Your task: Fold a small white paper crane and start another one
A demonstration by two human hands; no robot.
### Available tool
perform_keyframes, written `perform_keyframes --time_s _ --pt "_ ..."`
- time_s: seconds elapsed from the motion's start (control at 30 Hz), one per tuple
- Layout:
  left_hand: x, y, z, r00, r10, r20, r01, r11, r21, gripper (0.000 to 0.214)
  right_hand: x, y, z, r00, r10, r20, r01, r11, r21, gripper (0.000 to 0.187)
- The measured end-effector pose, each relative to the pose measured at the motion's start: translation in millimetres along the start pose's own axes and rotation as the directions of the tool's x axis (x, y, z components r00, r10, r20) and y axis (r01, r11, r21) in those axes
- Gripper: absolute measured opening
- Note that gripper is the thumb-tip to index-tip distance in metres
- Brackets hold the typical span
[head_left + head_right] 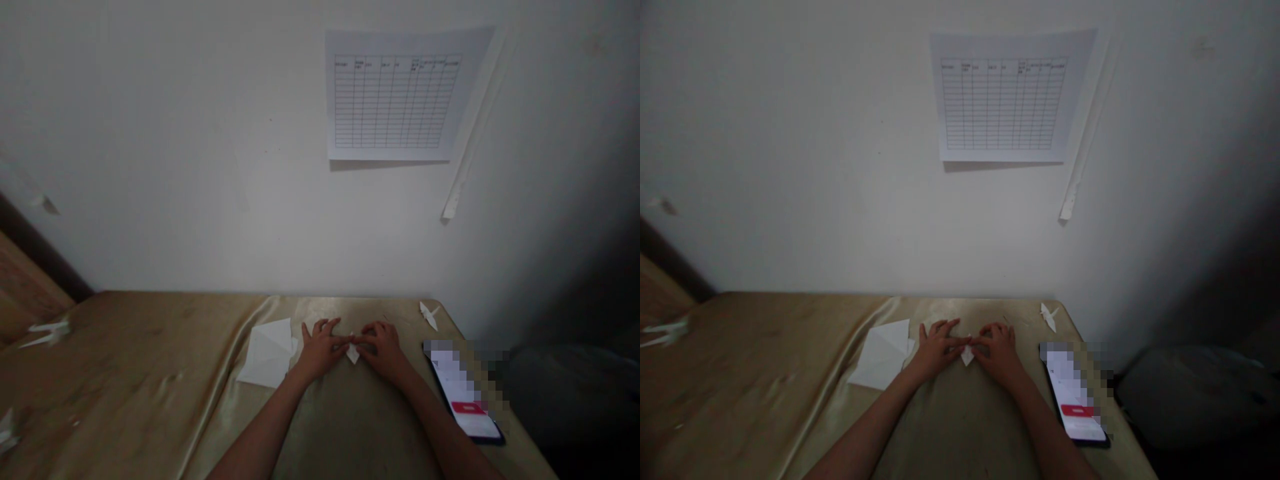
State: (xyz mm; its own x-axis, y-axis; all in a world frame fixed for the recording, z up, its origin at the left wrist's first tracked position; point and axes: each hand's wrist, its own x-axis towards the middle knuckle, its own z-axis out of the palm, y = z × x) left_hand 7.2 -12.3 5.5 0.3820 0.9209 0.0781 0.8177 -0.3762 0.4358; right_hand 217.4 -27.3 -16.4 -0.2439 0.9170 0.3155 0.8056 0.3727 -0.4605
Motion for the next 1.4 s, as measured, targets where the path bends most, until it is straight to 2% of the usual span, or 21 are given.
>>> perform_keyframes --time_s 0.23,0.5,0.63,0.73,0.87,1.1,1.4 --pt "3 0 4.6 0.999 -0.019 -0.037 0.019 1.000 0.007 0.024 1 -5 0 0.999 0.038 -0.005 -0.038 0.999 -0.026 0.016" --pt "4 -2 4.5 0.999 -0.023 -0.032 0.023 1.000 0.020 0.026 0 -6 -4 0.997 0.062 0.049 -0.060 0.997 -0.046 0.021" --pt "3 -2 1.1 1.000 -0.013 0.027 0.012 0.999 0.035 0.031 -1 -10 -7 0.993 0.082 0.079 -0.076 0.994 -0.072 0.031" --pt "3 -3 -0.9 0.998 -0.005 0.069 0.001 0.998 0.056 0.037 -1 -13 -10 0.990 0.101 0.102 -0.091 0.991 -0.097 0.031" --pt "3 -4 -1.0 1.000 -0.010 0.022 0.009 0.999 0.044 0.043 -2 -14 -11 0.990 0.095 0.104 -0.083 0.991 -0.109 0.029" --pt "4 -1 -0.7 0.998 -0.011 -0.058 0.008 0.999 -0.041 0.010 0 -10 -4 0.997 0.046 0.056 -0.043 0.998 -0.054 0.012" --pt "4 4 1.4 0.996 -0.050 -0.072 0.046 0.997 -0.061 0.009 0 -10 1 0.999 0.039 0.025 -0.038 0.998 -0.042 0.008"
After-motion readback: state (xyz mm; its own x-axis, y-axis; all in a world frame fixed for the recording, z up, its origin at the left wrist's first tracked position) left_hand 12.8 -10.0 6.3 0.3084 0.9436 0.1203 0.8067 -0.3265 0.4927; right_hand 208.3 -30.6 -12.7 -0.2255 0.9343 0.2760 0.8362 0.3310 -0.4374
